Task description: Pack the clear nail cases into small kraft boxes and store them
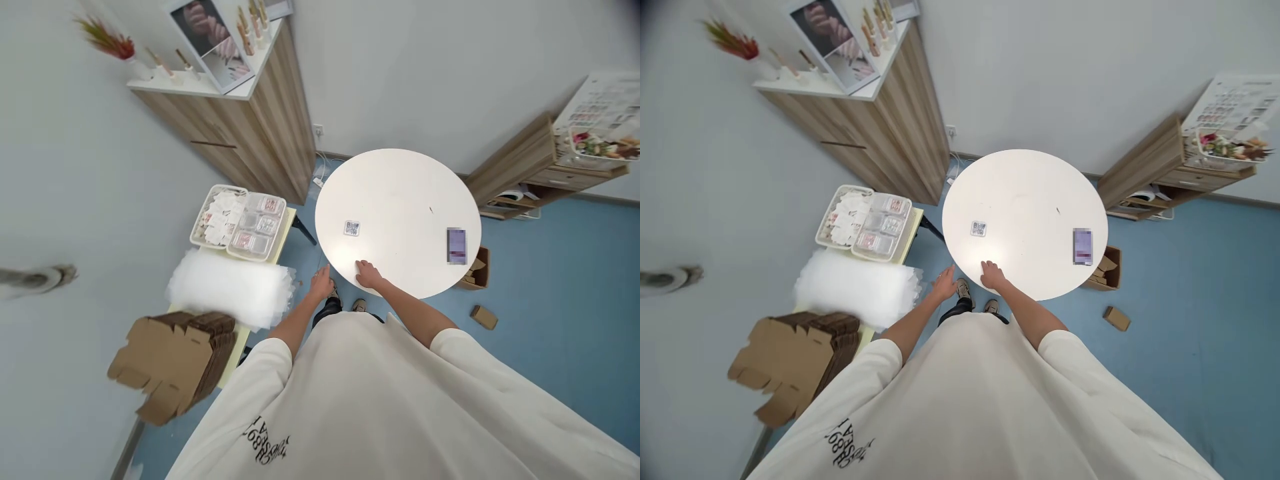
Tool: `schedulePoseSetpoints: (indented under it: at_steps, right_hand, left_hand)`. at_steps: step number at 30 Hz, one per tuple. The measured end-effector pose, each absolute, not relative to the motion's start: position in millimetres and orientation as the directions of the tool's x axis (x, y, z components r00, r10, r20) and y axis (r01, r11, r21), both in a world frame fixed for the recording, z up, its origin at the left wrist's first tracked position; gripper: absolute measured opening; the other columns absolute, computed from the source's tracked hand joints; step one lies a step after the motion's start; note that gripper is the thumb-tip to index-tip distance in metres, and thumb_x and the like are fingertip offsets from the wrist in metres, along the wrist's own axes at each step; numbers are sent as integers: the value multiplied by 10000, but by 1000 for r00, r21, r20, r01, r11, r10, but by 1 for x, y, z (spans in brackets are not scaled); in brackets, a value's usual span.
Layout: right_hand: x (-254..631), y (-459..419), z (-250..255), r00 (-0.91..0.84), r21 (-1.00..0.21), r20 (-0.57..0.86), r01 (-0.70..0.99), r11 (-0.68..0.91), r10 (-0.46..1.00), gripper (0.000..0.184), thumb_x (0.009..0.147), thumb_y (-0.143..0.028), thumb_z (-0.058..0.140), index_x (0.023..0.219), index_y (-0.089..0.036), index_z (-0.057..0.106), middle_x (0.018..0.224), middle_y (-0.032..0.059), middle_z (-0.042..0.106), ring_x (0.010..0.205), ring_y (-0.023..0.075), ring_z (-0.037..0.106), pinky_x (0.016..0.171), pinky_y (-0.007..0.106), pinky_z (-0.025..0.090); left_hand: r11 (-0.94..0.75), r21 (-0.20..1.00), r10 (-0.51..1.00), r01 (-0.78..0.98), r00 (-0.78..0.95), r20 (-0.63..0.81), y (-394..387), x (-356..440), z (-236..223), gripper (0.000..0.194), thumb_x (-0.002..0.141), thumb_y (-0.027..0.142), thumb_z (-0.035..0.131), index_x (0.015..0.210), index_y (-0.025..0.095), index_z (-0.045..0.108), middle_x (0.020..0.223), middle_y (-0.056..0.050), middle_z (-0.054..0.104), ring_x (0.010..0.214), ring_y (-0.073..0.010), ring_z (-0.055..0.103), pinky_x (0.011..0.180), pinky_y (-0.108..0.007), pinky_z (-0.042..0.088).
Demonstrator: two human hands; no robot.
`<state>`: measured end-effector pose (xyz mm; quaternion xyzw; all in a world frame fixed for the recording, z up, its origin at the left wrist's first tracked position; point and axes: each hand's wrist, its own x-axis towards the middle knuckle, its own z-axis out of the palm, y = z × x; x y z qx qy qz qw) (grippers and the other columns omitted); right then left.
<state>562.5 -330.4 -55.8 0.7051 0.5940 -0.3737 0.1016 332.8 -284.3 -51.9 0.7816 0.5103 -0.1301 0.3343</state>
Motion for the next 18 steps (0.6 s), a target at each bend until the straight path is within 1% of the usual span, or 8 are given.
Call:
schedulePoseSetpoints:
  at_steps: [3,6,12,15,18]
  right_hand:
    - [551,-338,-56,-14,-307,-639,922,-238,769,637,959,-330,440,1561,-166,314,1581,187,353,1396,360,401,1053,461,421]
    - [529,-339,-52,-71,-341,-636,919,-197,769,601,965,-347,444,1537,-176,371,1517,194,434,1339,350,473,1025,458,442]
    - [478,-329,-40,-193,-444,-567,890,-100,801,594,980,-374,459,1534,-165,408,1536,177,438,1340,329,499,1019,410,465]
    - [451,-319,-37,-210,-489,-537,867,-99,817,555,998,-368,454,1513,-162,449,1523,162,470,1315,300,537,1045,373,459]
    - [420,-311,-36,-217,-550,-518,825,-127,828,524,1019,-377,418,1484,-147,494,1498,159,509,1326,297,536,1076,363,444]
  left_hand:
    - [-226,365,733,903,405,-547,-316,315,-46,703,948,312,426,1600,197,190,1624,-151,331,1497,-314,316,1168,-457,324]
    - [-177,336,774,925,342,-533,-332,290,-38,680,942,297,426,1587,195,234,1626,-143,321,1496,-308,318,1172,-444,323]
    - [-71,316,866,946,216,-451,-338,235,-28,676,934,293,453,1573,179,265,1616,-153,332,1480,-305,339,1172,-444,333]
    - [-41,308,888,951,176,-425,-341,209,-26,669,930,295,468,1567,193,286,1615,-148,337,1470,-305,354,1158,-437,353]
    - [-36,280,907,959,149,-394,-342,183,-27,613,930,275,474,1526,185,360,1603,-153,355,1460,-315,367,1150,-443,361]
